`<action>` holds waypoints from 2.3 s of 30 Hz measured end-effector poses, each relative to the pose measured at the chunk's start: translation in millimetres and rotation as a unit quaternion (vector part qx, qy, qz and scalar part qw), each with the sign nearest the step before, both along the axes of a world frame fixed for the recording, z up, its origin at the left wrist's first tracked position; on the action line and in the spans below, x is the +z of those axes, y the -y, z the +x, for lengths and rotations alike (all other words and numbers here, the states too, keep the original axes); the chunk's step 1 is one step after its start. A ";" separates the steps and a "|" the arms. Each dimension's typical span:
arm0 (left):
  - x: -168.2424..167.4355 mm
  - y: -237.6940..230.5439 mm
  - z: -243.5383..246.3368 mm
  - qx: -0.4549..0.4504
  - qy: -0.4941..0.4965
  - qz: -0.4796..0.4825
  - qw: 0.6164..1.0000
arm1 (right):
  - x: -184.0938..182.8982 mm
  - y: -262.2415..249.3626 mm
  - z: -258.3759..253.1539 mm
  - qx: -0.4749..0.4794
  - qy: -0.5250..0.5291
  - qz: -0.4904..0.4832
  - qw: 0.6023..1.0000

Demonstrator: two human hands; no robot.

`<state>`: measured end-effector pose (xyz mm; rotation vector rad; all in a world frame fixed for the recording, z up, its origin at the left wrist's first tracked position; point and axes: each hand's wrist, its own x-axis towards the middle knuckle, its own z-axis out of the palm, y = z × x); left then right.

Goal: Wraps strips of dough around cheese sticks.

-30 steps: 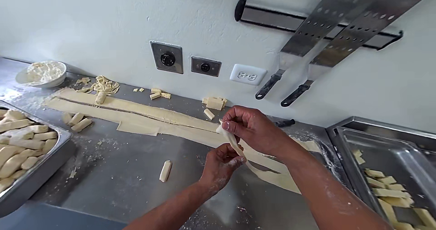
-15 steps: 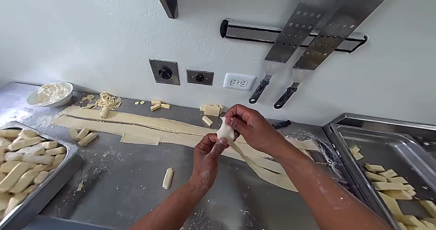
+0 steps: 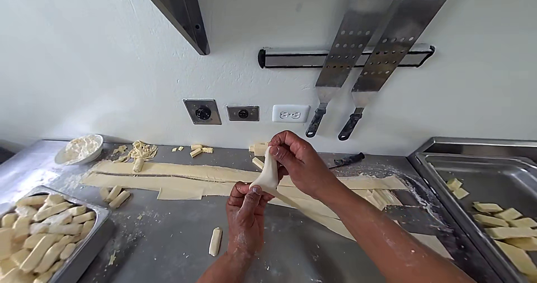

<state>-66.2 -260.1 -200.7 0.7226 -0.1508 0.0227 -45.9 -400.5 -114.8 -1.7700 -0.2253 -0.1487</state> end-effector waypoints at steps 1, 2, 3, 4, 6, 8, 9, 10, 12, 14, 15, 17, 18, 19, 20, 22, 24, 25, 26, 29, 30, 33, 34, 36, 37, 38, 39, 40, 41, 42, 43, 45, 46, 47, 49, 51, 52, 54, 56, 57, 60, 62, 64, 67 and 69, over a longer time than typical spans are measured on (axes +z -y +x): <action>0.3 0.5 0.5 -0.012 0.006 -0.005 1.000 | 1.3 -0.9 0.2 0.000 -0.002 -0.007 1.000; -0.5 1.6 0.4 -0.018 0.017 -0.001 1.000 | 3.3 -1.5 0.2 0.000 -0.008 -0.016 1.000; -1.5 3.0 -0.3 -0.021 0.024 0.006 0.999 | 5.4 -2.1 0.3 -0.001 -0.017 -0.023 1.000; -2.7 4.1 -1.1 -0.022 0.029 0.012 0.999 | 6.8 -2.4 1.1 -0.001 -0.025 -0.031 0.999; -5.1 4.5 -2.5 -0.013 0.047 0.027 0.998 | 9.9 -2.0 2.3 0.005 -0.048 -0.043 0.998; -4.5 1.9 -0.9 -0.006 0.069 0.038 0.997 | 11.3 0.3 3.5 0.006 -0.057 -0.040 0.998; -2.9 0.6 -0.3 -0.008 0.076 0.039 0.996 | 11.6 1.7 4.3 0.010 -0.060 -0.031 0.998; -1.4 -0.5 -0.3 -0.015 0.080 0.036 0.996 | 12.7 2.6 4.7 0.012 -0.062 -0.024 0.998; -0.3 -0.4 -1.4 -0.051 0.071 0.017 0.996 | 17.5 4.6 5.1 0.021 -0.075 -0.016 0.997; -4.7 0.4 -2.7 -0.113 0.042 -0.002 0.993 | 21.4 5.1 5.3 0.042 -0.093 -0.020 0.995; -8.2 0.8 -1.6 -0.147 0.037 -0.012 0.988 | 23.1 4.6 5.8 0.056 -0.097 -0.030 0.993; -17.4 2.0 0.5 -0.199 0.057 0.001 0.978 | 25.6 2.1 7.0 0.073 -0.100 -0.069 0.990; -22.9 2.3 1.1 -0.205 0.071 0.024 0.976 | 27.4 0.9 8.0 0.080 -0.100 -0.091 0.988; -27.6 1.7 1.2 -0.208 0.087 0.051 0.973 | 28.4 -0.1 9.6 0.083 -0.095 -0.112 0.986; -30.0 0.5 0.7 -0.204 0.100 0.081 0.971 | 28.9 -0.8 11.8 0.086 -0.094 -0.127 0.984; -23.8 -1.1 -4.2 -0.151 0.076 0.134 0.976 | 25.9 -2.2 19.1 0.092 -0.106 -0.139 0.980; -10.5 -1.9 -7.3 -0.070 0.011 0.164 0.984 | 20.0 -5.0 27.7 0.109 -0.157 -0.105 0.976; -3.7 -2.8 -5.4 -0.043 -0.027 0.173 0.984 | 14.9 -6.7 32.9 0.116 -0.185 -0.069 0.973; 0.7 -5.5 -2.2 -0.033 -0.063 0.175 0.982 | 8.4 -8.2 37.4 0.118 -0.207 -0.026 0.971; 1.1 -15.4 6.9 -0.028 -0.141 0.167 0.975 | -14.5 -12.0 47.9 0.118 -0.223 0.078 0.965; -0.2 -17.5 8.0 -0.019 -0.154 0.176 0.972 | -21.4 -14.0 50.2 0.117 -0.221 0.094 0.964; -12.7 -25.4 10.2 0.029 -0.135 0.199 0.970 | -37.1 -22.7 53.8 0.116 -0.222 0.118 0.961; -17.9 -27.9 11.9 0.058 -0.117 0.206 0.970 | -40.6 -25.5 54.4 0.115 -0.218 0.123 0.961; -23.9 -34.9 15.3 0.100 -0.090 0.214 0.968 | -46.0 -32.5 54.5 0.102 -0.206 0.134 0.964; -24.1 -38.5 16.1 0.107 -0.088 0.217 0.966 | -48.2 -36.6 53.5 0.088 -0.201 0.135 0.966; -24.1 -41.8 16.4 0.107 -0.090 0.219 0.966 | -51.2 -40.7 51.7 0.071 -0.195 0.136 0.969; -25.1 -44.5 16.5 0.104 -0.092 0.220 0.966 | -54.9 -45.2 49.5 0.057 -0.192 0.138 0.970; -27.5 -47.4 16.7 0.100 -0.091 0.222 0.966 | -59.2 -49.2 47.0 0.049 -0.194 0.143 0.969; -31.2 -50.7 16.6 0.095 -0.089 0.226 0.965 | -64.2 -52.4 43.8 0.049 -0.202 0.153 0.966; -36.3 -54.5 15.8 0.093 -0.086 0.232 0.964 | -70.7 -55.2 39.9 0.050 -0.214 0.167 0.961; -41.6 -58.7 14.7 0.088 -0.086 0.241 0.963 | -77.6 -57.3 35.6 0.055 -0.229 0.184 0.954; -49.8 -68.1 14.0 0.064 -0.099 0.252 0.961 | -89.3 -59.8 27.6 0.058 -0.271 0.209 0.938; -54.3 -74.9 12.8 0.046 -0.112 0.264 0.957 | -97.2 -61.2 24.0 0.054 -0.290 0.210 0.932; -59.9 -84.0 10.6 0.028 -0.123 0.290 0.949 | -108.0 -63.6 19.7 0.046 -0.303 0.204 0.930; -74.9 -109.6 4.9 0.022 -0.139 0.419 0.897 | -132.7 -69.6 11.0 0.033 -0.333 0.199 0.921; -92.7 -138.8 -3.8 0.024 -0.146 0.609 0.779 | -156.9 -73.1 -0.6 0.015 -0.378 0.194 0.905; -99.5 -148.8 -8.2 0.005 -0.155 0.673 0.723 | -169.2 -74.2 -6.2 -0.002 -0.400 0.193 0.896; -112.1 -153.2 -18.1 -0.033 -0.161 0.729 0.665 | -190.3 -75.6 -16.5 -0.034 -0.435 0.203 0.876; -121.1 -145.1 -22.5 -0.029 -0.131 0.754 0.643 | -204.1 -78.7 -25.3 -0.052 -0.457 0.214 0.862; -124.2 -142.0 -21.1 -0.021 -0.124 0.758 0.640 | -208.9 -81.0 -28.7 -0.059 -0.463 0.217 0.857; -121.7 -139.3 -14.6 -0.053 -0.207 0.659 0.721 | -216.7 -84.3 -33.1 -0.064 -0.471 0.221 0.851; -115.1 -135.9 -18.2 -0.085 -0.293 0.481 0.822 | -215.4 -85.4 -33.6 -0.063 -0.474 0.231 0.847; -110.2 -130.3 -24.3 -0.101 -0.339 0.360 0.863 | -211.6 -86.6 -34.1 -0.061 -0.474 0.236 0.846; -107.8 -125.1 -28.7 -0.112 -0.349 0.294 0.883 | -208.1 -89.6 -35.3 -0.061 -0.468 0.239 0.848; -108.9 -122.5 -29.4 -0.114 -0.351 0.282 0.886 | -206.7 -89.6 -36.9 -0.057 -0.464 0.244 0.849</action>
